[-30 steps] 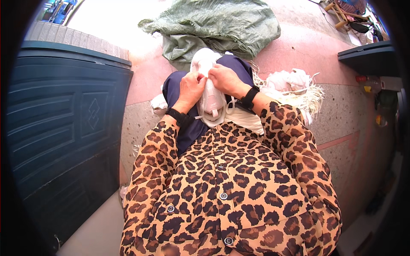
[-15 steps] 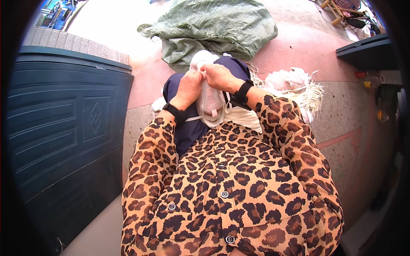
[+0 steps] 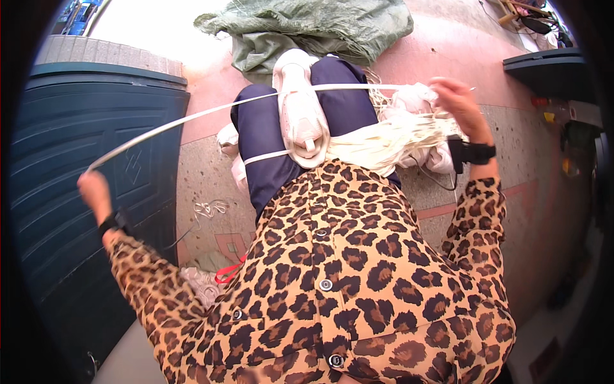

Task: Threading laces into a pair of white sneakers.

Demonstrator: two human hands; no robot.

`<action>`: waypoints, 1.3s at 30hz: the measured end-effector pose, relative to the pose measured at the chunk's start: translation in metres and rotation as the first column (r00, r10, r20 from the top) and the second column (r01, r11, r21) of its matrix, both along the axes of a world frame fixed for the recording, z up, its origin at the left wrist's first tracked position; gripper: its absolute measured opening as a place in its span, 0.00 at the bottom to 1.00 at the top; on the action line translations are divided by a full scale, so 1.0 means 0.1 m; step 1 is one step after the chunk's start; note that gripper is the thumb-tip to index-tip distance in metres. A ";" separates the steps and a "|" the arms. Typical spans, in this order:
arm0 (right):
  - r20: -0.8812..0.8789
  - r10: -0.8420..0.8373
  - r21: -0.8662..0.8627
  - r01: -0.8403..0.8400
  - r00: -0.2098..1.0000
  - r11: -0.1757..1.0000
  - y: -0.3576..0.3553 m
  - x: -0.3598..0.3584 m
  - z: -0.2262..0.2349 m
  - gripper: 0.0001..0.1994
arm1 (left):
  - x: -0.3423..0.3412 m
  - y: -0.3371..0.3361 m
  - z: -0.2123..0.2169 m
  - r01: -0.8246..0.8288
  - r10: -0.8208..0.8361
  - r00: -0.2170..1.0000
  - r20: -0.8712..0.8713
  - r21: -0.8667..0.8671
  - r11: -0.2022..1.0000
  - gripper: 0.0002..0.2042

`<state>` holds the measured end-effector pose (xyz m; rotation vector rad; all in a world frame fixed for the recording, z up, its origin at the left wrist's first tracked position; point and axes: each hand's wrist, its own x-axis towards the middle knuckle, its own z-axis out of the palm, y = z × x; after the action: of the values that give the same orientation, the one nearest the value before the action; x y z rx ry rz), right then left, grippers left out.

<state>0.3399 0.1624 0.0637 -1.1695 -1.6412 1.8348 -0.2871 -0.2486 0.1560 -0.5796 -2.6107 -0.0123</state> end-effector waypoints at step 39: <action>0.656 0.168 0.669 -0.670 0.736 0.322 -0.58 -2.00 -0.65 0.05 | 2.75 2.16 -1.38 0.683 -0.728 0.483 0.486 0.310 0.661 0.07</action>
<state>0.1398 0.1047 -0.0011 -0.6680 -2.9156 0.4876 -0.0118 -0.0331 0.0179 -1.8581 -2.6500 -0.6543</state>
